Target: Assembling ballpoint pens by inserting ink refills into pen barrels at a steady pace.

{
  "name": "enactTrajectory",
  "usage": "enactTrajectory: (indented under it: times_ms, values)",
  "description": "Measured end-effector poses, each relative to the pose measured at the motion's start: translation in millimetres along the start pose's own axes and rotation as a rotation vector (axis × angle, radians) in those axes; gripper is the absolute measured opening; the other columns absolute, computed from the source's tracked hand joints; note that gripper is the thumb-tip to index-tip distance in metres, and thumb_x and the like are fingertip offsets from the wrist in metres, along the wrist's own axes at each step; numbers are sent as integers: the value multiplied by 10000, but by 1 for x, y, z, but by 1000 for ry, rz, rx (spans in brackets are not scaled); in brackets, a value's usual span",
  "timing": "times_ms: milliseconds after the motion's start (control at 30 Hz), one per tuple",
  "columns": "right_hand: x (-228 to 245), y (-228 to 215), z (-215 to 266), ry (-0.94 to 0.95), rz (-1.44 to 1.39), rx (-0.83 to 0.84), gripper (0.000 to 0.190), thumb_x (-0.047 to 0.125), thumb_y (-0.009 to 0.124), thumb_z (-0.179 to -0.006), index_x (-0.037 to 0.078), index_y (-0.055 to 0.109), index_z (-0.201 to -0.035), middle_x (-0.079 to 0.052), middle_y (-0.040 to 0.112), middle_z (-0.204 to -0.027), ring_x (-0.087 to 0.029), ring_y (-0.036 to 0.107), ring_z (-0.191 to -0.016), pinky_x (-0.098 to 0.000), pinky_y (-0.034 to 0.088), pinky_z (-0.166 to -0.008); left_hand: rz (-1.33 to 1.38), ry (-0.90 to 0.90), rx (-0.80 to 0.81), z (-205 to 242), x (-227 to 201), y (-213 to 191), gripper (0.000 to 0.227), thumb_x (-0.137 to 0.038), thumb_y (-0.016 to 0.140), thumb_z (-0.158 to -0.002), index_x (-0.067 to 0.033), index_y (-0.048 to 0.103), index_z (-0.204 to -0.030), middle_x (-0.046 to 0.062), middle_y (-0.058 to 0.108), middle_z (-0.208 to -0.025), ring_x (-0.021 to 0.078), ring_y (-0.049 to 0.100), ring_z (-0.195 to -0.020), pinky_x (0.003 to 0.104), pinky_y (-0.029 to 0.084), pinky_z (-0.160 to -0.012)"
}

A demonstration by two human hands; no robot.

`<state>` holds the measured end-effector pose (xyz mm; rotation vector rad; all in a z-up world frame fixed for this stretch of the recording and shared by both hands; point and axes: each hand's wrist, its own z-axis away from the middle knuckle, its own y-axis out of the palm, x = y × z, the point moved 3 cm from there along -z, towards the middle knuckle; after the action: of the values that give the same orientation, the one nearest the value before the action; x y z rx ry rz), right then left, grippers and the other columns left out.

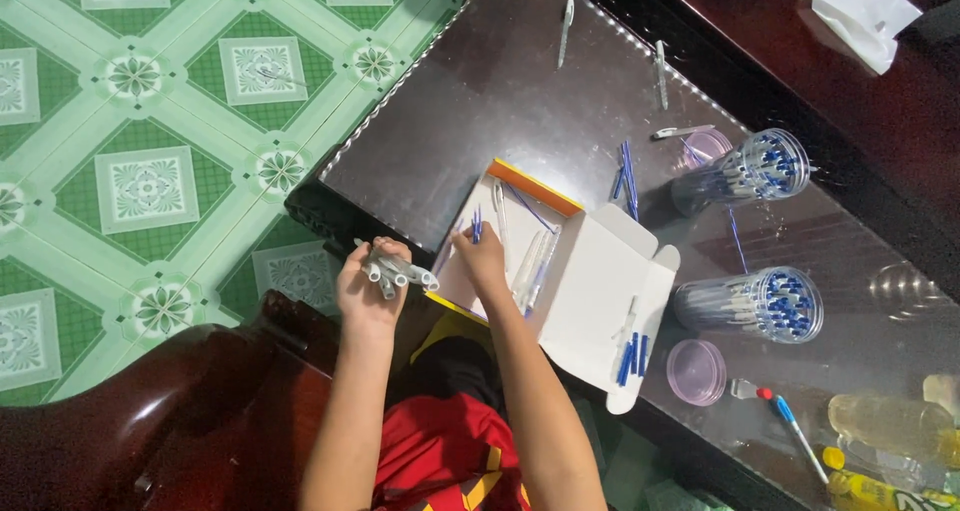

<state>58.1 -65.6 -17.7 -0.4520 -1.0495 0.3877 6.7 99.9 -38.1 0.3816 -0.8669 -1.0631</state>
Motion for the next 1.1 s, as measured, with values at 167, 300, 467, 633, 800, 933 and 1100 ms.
enactTrajectory:
  times_ms: [167, 300, 467, 633, 800, 933, 1100]
  values:
    - [14, -3, 4, -34, 267, -15, 408, 306, 767, -847, 24, 644, -1115, -260, 724, -1022, -410, 740, -1000, -484, 618, -791, -24, -5, -1, -2, 1, -5, 121, -103, 504, -987, 5, 532, -940, 91, 542, -865, 247, 606, -794, 361, 545, -734]
    - [34, -1, 13, -13, 398, -14, 419, 277, 744, -824, -3, 617, -1107, -313, 714, -1001, -450, 747, -955, -541, 619, -736, -62, -8, -20, 6, 8, -3, 141, -142, 468, -1008, -25, 522, -951, 54, 522, -859, 207, 601, -786, 339, 544, -723]
    - [35, -3, 5, -43, 573, 10, 296, 168, 693, -861, -67, 699, -1042, -292, 727, -907, -490, 740, -946, -584, 597, -772, -58, -55, 34, 10, 8, -2, 61, -68, 520, -942, -23, 533, -980, 23, 490, -843, 184, 559, -757, 318, 518, -696]
    - [8, -6, -16, -36, 736, 39, 198, 60, 622, -888, -61, 750, -979, -268, 738, -865, -479, 747, -926, -578, 602, -762, -77, -87, 56, 10, 13, -3, 105, -22, 528, -883, -46, 512, -984, -11, 451, -828, 145, 515, -726, 275, 497, -657]
    - [-3, -8, -18, -13, 765, 62, 210, 41, 624, -882, -76, 767, -980, -266, 742, -860, -476, 746, -933, -565, 596, -802, -86, -115, 68, 15, 20, 2, 138, -25, 562, -881, -78, 496, -990, -27, 423, -811, 128, 501, -693, 256, 493, -616]
    - [26, -23, 16, -41, 666, 53, 224, 90, 667, -842, -53, 773, -977, -259, 730, -820, -475, 750, -891, -559, 598, -783, -170, -102, 87, 21, 24, 4, 90, -50, 565, -908, -98, 498, -944, -37, 425, -788, 123, 490, -672, 248, 477, -594]
    - [8, -41, 11, 13, 164, -70, 264, 176, 625, -816, -19, 771, -917, -249, 697, -786, -430, 731, -887, -520, 559, -804, -249, -110, 127, 29, 48, 7, 145, -51, 573, -926, -118, 466, -856, -51, 403, -768, 110, 469, -667, 229, 459, -590]
